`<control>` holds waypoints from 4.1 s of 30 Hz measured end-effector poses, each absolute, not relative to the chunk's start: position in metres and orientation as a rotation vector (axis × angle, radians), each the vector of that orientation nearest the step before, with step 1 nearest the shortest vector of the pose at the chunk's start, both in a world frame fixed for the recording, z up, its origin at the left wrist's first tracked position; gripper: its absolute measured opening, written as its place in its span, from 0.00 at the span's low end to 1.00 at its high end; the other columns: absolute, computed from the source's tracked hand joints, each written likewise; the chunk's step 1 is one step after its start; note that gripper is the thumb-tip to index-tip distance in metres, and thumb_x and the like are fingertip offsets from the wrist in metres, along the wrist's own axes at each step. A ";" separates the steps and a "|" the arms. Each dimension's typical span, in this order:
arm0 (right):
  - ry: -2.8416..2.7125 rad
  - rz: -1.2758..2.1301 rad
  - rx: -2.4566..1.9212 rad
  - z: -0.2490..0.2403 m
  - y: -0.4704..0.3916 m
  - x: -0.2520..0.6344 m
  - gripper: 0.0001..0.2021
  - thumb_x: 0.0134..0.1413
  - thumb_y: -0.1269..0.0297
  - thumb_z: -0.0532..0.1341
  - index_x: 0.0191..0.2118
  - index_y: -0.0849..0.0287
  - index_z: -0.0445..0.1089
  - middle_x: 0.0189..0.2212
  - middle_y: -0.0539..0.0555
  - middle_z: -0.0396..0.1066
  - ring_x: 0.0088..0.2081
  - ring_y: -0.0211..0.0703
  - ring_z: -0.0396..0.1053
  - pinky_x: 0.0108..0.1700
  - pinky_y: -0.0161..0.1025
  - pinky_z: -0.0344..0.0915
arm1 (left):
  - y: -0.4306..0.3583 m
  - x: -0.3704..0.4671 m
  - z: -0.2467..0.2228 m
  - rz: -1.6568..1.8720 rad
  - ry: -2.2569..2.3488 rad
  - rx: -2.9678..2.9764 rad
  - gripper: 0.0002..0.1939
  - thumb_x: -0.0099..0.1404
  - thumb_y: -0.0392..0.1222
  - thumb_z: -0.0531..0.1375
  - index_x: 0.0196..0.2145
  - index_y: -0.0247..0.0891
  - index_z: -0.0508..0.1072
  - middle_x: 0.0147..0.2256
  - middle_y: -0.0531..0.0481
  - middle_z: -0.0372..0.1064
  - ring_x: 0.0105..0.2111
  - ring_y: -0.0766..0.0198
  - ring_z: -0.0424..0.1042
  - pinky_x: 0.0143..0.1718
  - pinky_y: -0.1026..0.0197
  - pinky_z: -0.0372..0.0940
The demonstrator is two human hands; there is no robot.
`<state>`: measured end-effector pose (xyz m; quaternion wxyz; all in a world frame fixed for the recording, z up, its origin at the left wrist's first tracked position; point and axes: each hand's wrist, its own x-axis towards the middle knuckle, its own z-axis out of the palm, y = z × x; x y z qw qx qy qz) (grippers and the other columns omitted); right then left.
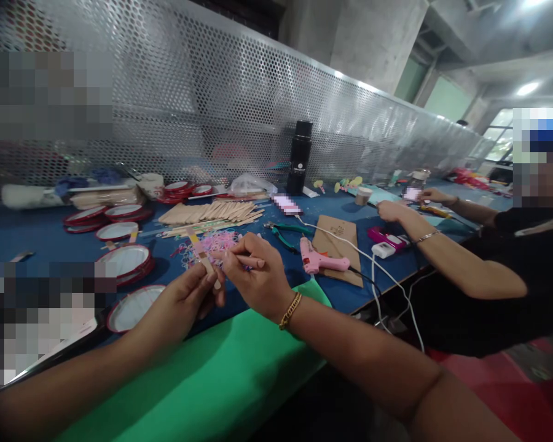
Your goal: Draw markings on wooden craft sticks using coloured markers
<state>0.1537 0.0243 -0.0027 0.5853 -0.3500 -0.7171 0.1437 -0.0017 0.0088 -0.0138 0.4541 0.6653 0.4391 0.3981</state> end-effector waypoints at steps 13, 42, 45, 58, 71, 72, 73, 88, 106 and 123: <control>-1.691 0.341 -0.809 -0.002 0.023 0.152 0.09 0.60 0.63 0.59 0.29 0.57 0.65 0.26 0.47 0.65 0.28 0.35 0.63 0.33 0.36 0.61 | 0.009 -0.001 -0.012 0.984 1.099 1.665 0.14 0.70 0.45 0.48 0.28 0.40 0.63 0.21 0.57 0.63 0.18 0.69 0.56 0.19 0.66 0.53; -1.834 0.286 -0.534 0.003 0.040 0.154 0.05 0.55 0.70 0.59 0.38 0.54 0.69 0.30 0.48 0.74 0.31 0.39 0.70 0.48 0.47 0.63 | 0.006 -0.001 -0.005 1.024 1.101 1.317 0.13 0.65 0.51 0.54 0.29 0.40 0.65 0.20 0.57 0.65 0.17 0.70 0.54 0.17 0.67 0.47; -1.822 0.233 -0.515 0.002 0.044 0.155 0.06 0.54 0.70 0.59 0.38 0.54 0.68 0.30 0.48 0.74 0.31 0.39 0.70 0.49 0.49 0.62 | 0.007 -0.001 -0.004 1.014 1.099 1.325 0.13 0.65 0.52 0.54 0.31 0.40 0.66 0.19 0.57 0.64 0.16 0.70 0.54 0.17 0.67 0.47; -1.714 0.223 -0.670 0.003 0.048 0.164 0.03 0.54 0.68 0.58 0.31 0.55 0.68 0.27 0.51 0.68 0.35 0.43 0.67 0.44 0.47 0.65 | 0.009 0.001 -0.005 0.977 1.171 1.357 0.15 0.65 0.54 0.53 0.30 0.40 0.65 0.20 0.56 0.65 0.16 0.70 0.54 0.17 0.67 0.48; -1.780 0.341 -0.645 0.006 0.043 0.159 0.03 0.54 0.69 0.59 0.31 0.56 0.69 0.26 0.49 0.71 0.30 0.40 0.66 0.47 0.47 0.62 | 0.008 0.000 0.000 0.966 1.187 1.344 0.21 0.61 0.61 0.56 0.25 0.40 0.66 0.18 0.56 0.63 0.16 0.70 0.54 0.17 0.65 0.47; -1.785 0.359 -0.639 0.006 0.043 0.158 0.03 0.54 0.70 0.59 0.33 0.56 0.70 0.27 0.49 0.72 0.31 0.39 0.66 0.48 0.47 0.62 | 0.008 -0.001 0.000 0.970 1.180 1.336 0.20 0.61 0.61 0.56 0.25 0.40 0.66 0.18 0.56 0.63 0.16 0.70 0.54 0.17 0.65 0.47; -1.789 0.374 -0.630 0.006 0.043 0.157 0.03 0.54 0.70 0.59 0.34 0.56 0.70 0.28 0.49 0.73 0.31 0.39 0.67 0.48 0.46 0.61 | 0.007 -0.001 0.000 0.972 1.170 1.329 0.20 0.61 0.61 0.56 0.26 0.40 0.66 0.18 0.56 0.63 0.16 0.70 0.54 0.17 0.66 0.47; -1.653 0.379 -0.757 0.006 0.045 0.164 0.05 0.57 0.67 0.57 0.31 0.56 0.69 0.28 0.51 0.68 0.33 0.42 0.67 0.36 0.42 0.65 | 0.009 -0.002 -0.005 0.968 1.131 1.370 0.18 0.65 0.57 0.53 0.28 0.40 0.66 0.20 0.56 0.65 0.16 0.71 0.55 0.17 0.66 0.48; -1.804 0.479 -0.756 0.001 0.047 0.155 0.06 0.54 0.68 0.60 0.28 0.57 0.63 0.25 0.47 0.64 0.30 0.37 0.61 0.34 0.38 0.58 | 0.008 -0.003 -0.008 0.916 1.140 1.417 0.16 0.68 0.53 0.51 0.30 0.39 0.65 0.21 0.55 0.66 0.16 0.71 0.55 0.17 0.66 0.49; -1.831 0.464 -0.779 0.001 0.048 0.155 0.05 0.54 0.67 0.60 0.28 0.57 0.65 0.26 0.48 0.66 0.29 0.37 0.62 0.34 0.38 0.59 | 0.008 -0.002 -0.008 0.952 1.141 1.432 0.15 0.68 0.51 0.51 0.29 0.39 0.64 0.21 0.56 0.65 0.16 0.72 0.54 0.18 0.67 0.49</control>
